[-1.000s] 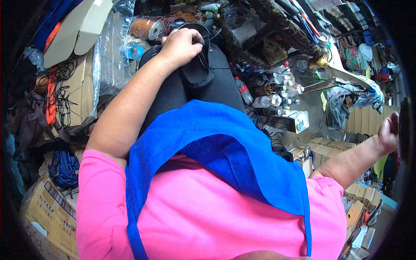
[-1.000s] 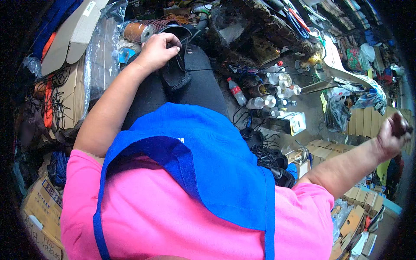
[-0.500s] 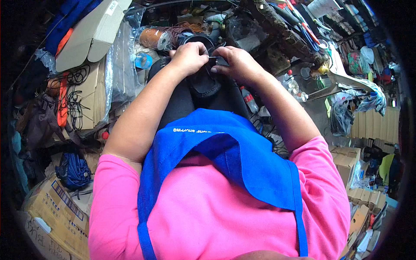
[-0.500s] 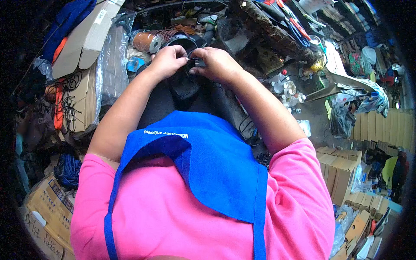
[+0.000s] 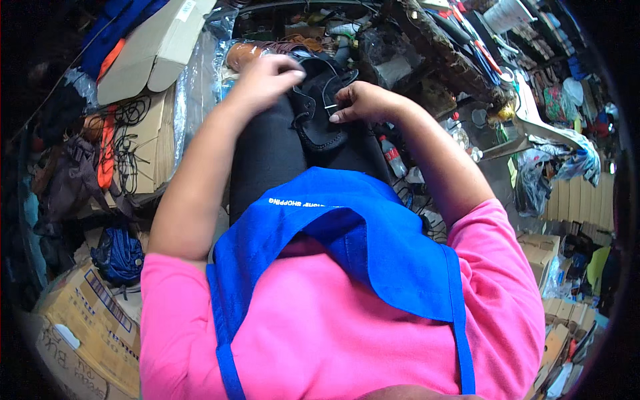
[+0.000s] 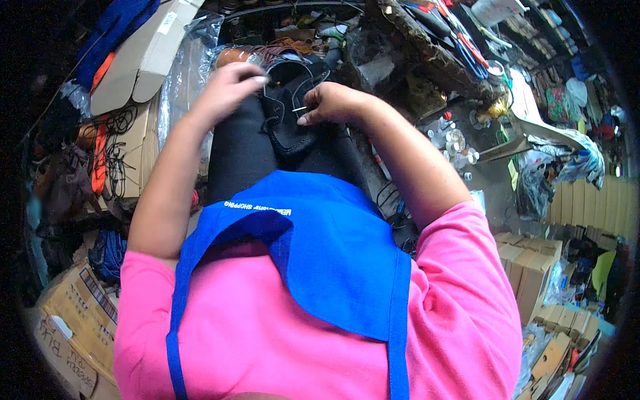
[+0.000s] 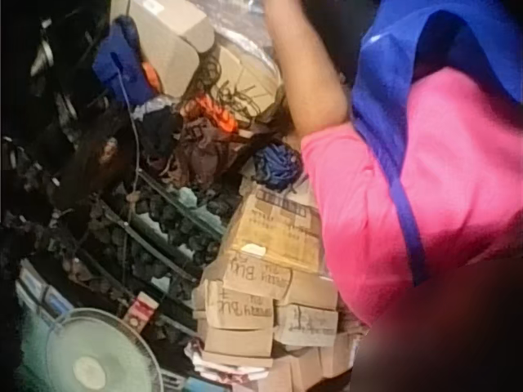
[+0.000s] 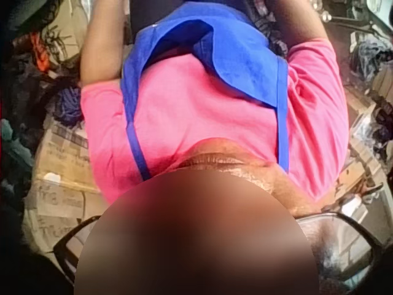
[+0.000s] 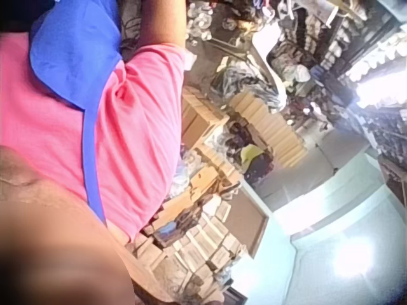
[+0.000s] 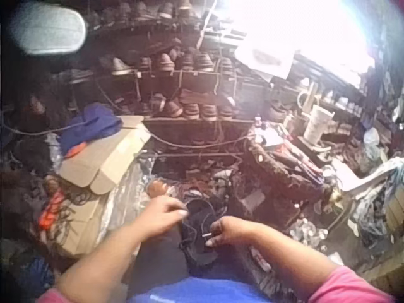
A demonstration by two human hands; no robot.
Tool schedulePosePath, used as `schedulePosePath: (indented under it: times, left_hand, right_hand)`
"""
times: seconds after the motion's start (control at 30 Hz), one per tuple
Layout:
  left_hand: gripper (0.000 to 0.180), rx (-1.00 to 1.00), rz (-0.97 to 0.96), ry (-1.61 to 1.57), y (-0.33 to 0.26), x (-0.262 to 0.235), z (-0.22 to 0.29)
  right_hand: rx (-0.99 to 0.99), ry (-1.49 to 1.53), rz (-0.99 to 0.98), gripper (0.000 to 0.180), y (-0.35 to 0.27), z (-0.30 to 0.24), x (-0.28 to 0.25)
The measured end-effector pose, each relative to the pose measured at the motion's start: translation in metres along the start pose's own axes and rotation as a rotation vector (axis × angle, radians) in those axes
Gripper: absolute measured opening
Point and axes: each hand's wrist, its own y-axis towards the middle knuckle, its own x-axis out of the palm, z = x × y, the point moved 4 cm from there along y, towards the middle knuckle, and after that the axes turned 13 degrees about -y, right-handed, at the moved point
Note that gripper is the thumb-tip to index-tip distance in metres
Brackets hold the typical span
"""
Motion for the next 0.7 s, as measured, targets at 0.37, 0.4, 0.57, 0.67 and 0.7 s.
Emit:
schedulePosePath:
  times: [0.37, 0.4, 0.57, 0.67, 0.7]
  left_hand:
    - [0.025, -0.228, -0.183, 0.224, 0.042, 0.081, -0.004]
    - [0.023, -0.214, -0.162, 0.000, 0.039, 0.079, -0.003]
    - [0.026, -0.049, -0.523, -1.366, -0.014, 0.035, 0.025]
    - [0.026, -0.025, -0.443, -1.438, -0.072, -0.019, 0.024]
    - [0.028, -0.027, -0.311, -1.442, -0.093, -0.037, 0.018]
  right_hand:
    - [0.082, -0.157, 0.226, 0.041, -0.032, 0.001, 0.009]
    - [0.074, -0.052, 0.175, 0.042, -0.029, 0.003, 0.010]
    - [-0.019, 0.020, 0.067, 0.040, -0.025, 0.003, 0.002]
    - [0.030, -0.036, 0.043, 0.035, -0.023, 0.001, -0.003]
    - [0.014, -0.065, 0.035, 0.036, -0.022, -0.001, -0.004]
